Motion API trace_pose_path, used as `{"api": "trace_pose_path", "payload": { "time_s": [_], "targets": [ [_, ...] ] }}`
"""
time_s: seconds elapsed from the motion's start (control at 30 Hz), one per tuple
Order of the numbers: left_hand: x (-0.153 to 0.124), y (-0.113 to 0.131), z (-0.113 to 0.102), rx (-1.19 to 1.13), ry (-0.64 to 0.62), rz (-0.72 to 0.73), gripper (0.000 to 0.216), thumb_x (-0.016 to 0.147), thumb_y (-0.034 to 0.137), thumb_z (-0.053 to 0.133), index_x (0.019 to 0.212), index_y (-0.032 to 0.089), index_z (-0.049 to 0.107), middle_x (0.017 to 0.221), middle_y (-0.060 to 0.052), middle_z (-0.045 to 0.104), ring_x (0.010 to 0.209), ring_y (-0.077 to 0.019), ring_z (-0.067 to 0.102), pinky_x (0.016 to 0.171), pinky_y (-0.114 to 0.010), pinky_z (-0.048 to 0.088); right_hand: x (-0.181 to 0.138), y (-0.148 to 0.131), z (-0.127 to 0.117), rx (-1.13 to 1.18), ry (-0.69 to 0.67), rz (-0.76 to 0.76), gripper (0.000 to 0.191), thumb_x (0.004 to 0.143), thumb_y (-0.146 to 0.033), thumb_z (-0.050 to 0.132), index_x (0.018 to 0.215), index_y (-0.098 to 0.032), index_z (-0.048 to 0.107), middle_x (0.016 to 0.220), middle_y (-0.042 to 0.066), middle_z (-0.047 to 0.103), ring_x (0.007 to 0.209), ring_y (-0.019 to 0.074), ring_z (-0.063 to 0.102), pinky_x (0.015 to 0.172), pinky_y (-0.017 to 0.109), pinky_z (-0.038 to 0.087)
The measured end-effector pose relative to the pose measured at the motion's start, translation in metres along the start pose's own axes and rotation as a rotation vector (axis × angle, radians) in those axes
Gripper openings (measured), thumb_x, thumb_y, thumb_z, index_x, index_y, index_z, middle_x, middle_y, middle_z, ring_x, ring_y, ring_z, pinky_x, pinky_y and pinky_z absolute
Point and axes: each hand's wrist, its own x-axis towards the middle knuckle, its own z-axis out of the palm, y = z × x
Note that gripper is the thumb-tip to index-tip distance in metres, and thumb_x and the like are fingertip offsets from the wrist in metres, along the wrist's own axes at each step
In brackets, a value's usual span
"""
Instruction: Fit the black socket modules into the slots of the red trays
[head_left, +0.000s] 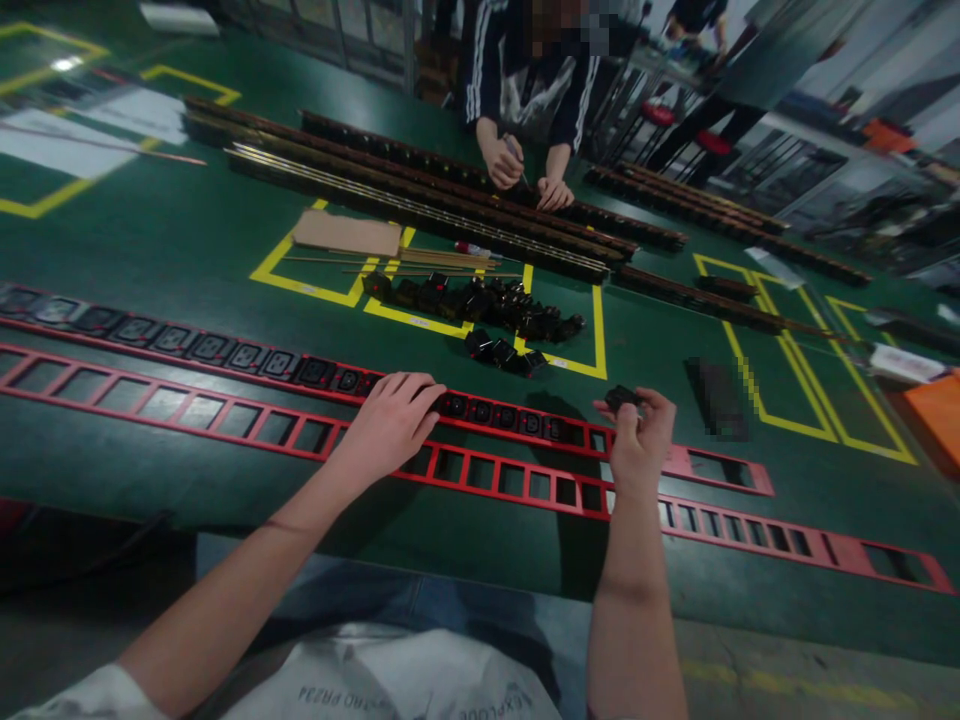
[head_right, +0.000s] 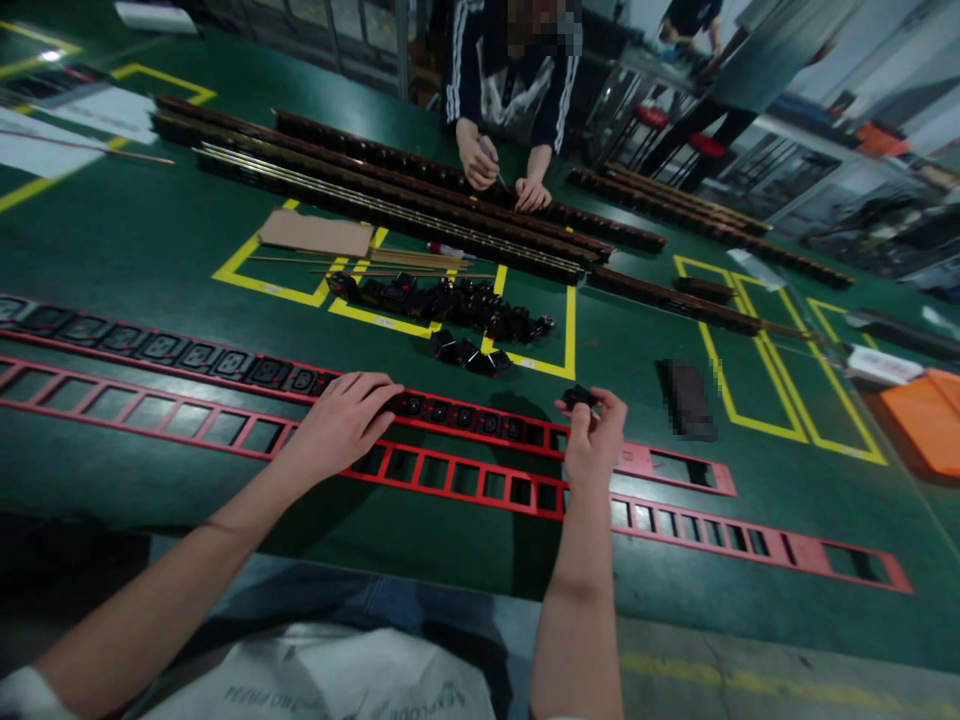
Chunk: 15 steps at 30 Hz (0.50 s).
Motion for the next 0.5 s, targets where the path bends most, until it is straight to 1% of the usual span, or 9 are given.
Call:
{"api": "trace_pose_path", "payload": {
  "time_s": [0.07, 0.13, 0.23, 0.33, 0.4, 0.5],
  "targets": [
    [-0.0003, -0.0011, 0.0012, -0.005, 0.001, -0.002, 0.034, 0.096, 0.022, 0.050, 0.128, 0.017, 0.059, 0.124, -0.012, 0.061, 0.117, -0.0297, 0.054, 0.103, -0.051, 0.046, 0.0014, 0.0001, 0.0012, 0.058, 0.024, -0.002, 0.037, 0.089, -0.044, 0.059, 0.116, -0.023, 0.045, 0.108, 0.007, 0.060, 0.081, 0.0194, 0.071, 0.082, 0.041, 0.057],
    [-0.0004, -0.0019, 0.0021, -0.013, 0.005, 0.003, 0.034, 0.096, 0.023, 0.050, 0.128, 0.018, 0.059, 0.124, -0.012, 0.061, 0.117, -0.0299, 0.054, 0.103, -0.051, 0.045, 0.0033, -0.0005, 0.0015, 0.058, 0.049, -0.039, 0.042, 0.083, -0.044, 0.065, 0.113, -0.023, 0.045, 0.108, 0.008, 0.060, 0.091, 0.0222, 0.070, 0.088, 0.044, 0.056],
    [-0.0003, -0.0020, 0.0020, -0.016, 0.013, 0.008, 0.034, 0.096, 0.023, 0.049, 0.129, 0.019, 0.059, 0.124, -0.012, 0.062, 0.117, -0.0300, 0.054, 0.103, -0.052, 0.045, 0.0063, -0.0010, 0.0016, 0.056, 0.085, -0.105, 0.046, 0.075, -0.043, 0.071, 0.109, -0.023, 0.046, 0.114, 0.010, 0.060, 0.100, 0.0238, 0.067, 0.092, 0.046, 0.054],
    [0.0002, -0.0012, 0.0009, -0.007, 0.012, 0.007, 0.034, 0.096, 0.022, 0.049, 0.128, 0.018, 0.059, 0.124, -0.012, 0.062, 0.116, -0.0296, 0.054, 0.103, -0.051, 0.045, 0.0076, -0.0006, 0.0021, 0.110, 0.090, -0.127, 0.045, 0.073, -0.040, 0.073, 0.106, -0.024, 0.046, 0.120, 0.012, 0.059, 0.102, 0.0232, 0.066, 0.094, 0.046, 0.052],
    [0.0003, -0.0010, 0.0005, -0.005, 0.010, 0.009, 0.034, 0.096, 0.022, 0.049, 0.128, 0.018, 0.059, 0.124, -0.012, 0.062, 0.116, -0.0296, 0.054, 0.103, -0.050, 0.045, 0.0070, -0.0006, 0.0023, 0.143, 0.082, -0.119, 0.045, 0.073, -0.038, 0.073, 0.106, -0.024, 0.046, 0.120, 0.012, 0.060, 0.103, 0.0230, 0.066, 0.095, 0.045, 0.051],
    [0.0003, -0.0012, 0.0011, -0.007, 0.012, 0.011, 0.034, 0.095, 0.022, 0.050, 0.128, 0.018, 0.060, 0.124, -0.012, 0.062, 0.116, -0.0296, 0.055, 0.103, -0.051, 0.046, 0.0055, -0.0016, 0.0012, 0.085, 0.113, -0.080, 0.047, 0.073, -0.040, 0.073, 0.108, -0.023, 0.047, 0.110, 0.009, 0.062, 0.097, 0.0219, 0.066, 0.090, 0.041, 0.051]
  ]
}}
